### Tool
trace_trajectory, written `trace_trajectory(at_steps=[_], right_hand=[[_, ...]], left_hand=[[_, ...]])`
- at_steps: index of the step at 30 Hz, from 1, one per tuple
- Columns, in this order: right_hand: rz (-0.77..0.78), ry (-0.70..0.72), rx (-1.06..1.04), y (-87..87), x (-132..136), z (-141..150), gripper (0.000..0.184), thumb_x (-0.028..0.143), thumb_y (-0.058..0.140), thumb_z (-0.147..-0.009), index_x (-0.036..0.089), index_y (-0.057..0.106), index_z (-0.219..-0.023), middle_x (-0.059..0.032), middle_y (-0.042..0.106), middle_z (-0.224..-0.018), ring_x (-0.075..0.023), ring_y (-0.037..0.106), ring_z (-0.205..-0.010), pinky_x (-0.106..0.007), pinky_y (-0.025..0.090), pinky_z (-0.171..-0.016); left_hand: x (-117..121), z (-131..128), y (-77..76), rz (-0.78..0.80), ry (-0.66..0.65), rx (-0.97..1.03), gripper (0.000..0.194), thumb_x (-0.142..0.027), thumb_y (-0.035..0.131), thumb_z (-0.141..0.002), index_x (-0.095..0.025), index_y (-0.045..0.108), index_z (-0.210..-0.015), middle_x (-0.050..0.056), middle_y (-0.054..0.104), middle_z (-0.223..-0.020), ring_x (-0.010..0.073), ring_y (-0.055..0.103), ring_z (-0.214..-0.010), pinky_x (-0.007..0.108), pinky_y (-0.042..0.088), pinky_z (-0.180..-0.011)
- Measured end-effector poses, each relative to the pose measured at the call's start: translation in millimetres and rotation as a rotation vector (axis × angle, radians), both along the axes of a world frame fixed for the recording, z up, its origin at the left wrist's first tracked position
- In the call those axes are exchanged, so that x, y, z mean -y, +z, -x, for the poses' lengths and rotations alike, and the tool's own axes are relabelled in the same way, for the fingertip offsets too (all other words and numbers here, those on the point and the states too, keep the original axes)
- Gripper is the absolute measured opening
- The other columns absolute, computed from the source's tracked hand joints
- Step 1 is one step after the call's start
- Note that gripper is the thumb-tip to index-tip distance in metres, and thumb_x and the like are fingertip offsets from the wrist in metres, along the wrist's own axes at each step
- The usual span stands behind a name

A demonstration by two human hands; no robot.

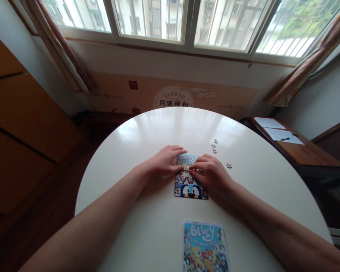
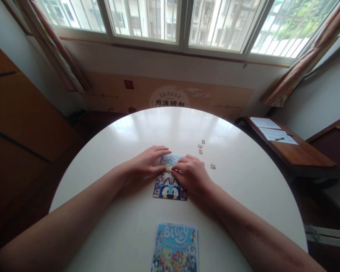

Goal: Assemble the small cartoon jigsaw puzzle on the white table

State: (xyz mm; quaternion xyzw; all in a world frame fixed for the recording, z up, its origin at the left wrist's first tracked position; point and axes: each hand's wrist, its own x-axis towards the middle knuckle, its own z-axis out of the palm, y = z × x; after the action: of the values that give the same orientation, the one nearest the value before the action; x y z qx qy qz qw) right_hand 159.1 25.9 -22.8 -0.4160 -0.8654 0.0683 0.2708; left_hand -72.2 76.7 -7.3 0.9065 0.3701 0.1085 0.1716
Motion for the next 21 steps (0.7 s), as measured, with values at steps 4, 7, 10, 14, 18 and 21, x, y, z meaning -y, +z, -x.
trace_trajectory(at_steps=[4,7,10,14,18,21], right_hand=[[0.0,-0.004,0.002,1.0,-0.1,1.0,0.011,0.025,0.068,-0.09,0.025,0.078,-0.086,-0.002,0.073,-0.085,-0.0205,0.058,-0.08,-0.035,0.047,-0.078],[-0.002,-0.003,-0.001,1.2,-0.4,1.8,0.01,0.025,0.069,-0.09,0.024,0.078,-0.085,-0.0021,0.073,-0.085,-0.0204,0.058,-0.08,-0.035,0.047,-0.078],[-0.009,-0.004,-0.006,0.8,-0.5,1.6,0.009,0.024,0.069,-0.089,0.024,0.078,-0.085,-0.0023,0.073,-0.085,-0.0203,0.058,-0.08,-0.035,0.047,-0.078],[-0.04,0.034,-0.016,-0.9,-0.9,-0.3,0.011,0.023,0.068,-0.09,0.026,0.078,-0.09,-0.0024,0.073,-0.086,-0.02,0.057,-0.079,-0.034,0.046,-0.077],[-0.059,0.104,0.033,-1.4,-0.1,-2.0,0.017,0.021,0.065,-0.089,0.029,0.078,-0.096,-0.0013,0.072,-0.085,-0.0203,0.055,-0.077,-0.035,0.045,-0.075],[-0.031,0.098,0.058,0.7,1.3,-0.9,0.022,0.016,0.064,-0.087,0.029,0.078,-0.098,-0.0013,0.071,-0.085,-0.0205,0.055,-0.079,-0.035,0.044,-0.075]], left_hand=[[0.0,-0.3,0.5,0.006,0.005,-0.012,0.062,-0.041,0.065,-0.087,-0.021,0.049,-0.144,0.011,0.048,-0.152,0.0293,0.036,-0.145,0.047,0.027,-0.12],[-0.6,-0.2,-0.1,0.006,0.005,-0.016,0.062,-0.04,0.065,-0.087,-0.021,0.049,-0.144,0.011,0.048,-0.153,0.0296,0.036,-0.145,0.046,0.027,-0.12],[-1.0,-0.1,-0.5,0.0,0.0,-0.014,0.061,-0.041,0.065,-0.087,-0.022,0.049,-0.143,0.01,0.048,-0.152,0.03,0.037,-0.144,0.046,0.027,-0.12],[-0.9,-0.2,-0.2,-0.006,0.002,-0.021,0.061,-0.041,0.064,-0.087,-0.022,0.05,-0.142,0.01,0.049,-0.152,0.0292,0.037,-0.144,0.046,0.028,-0.119],[-0.6,-0.7,0.2,-0.009,0.009,-0.031,0.062,-0.045,0.064,-0.086,-0.023,0.051,-0.142,0.01,0.049,-0.152,0.0289,0.038,-0.143,0.045,0.029,-0.118],[-0.7,-1.4,0.5,-0.002,0.007,-0.036,0.061,-0.046,0.063,-0.087,-0.024,0.051,-0.142,0.009,0.049,-0.152,0.0293,0.038,-0.143,0.046,0.028,-0.119]])
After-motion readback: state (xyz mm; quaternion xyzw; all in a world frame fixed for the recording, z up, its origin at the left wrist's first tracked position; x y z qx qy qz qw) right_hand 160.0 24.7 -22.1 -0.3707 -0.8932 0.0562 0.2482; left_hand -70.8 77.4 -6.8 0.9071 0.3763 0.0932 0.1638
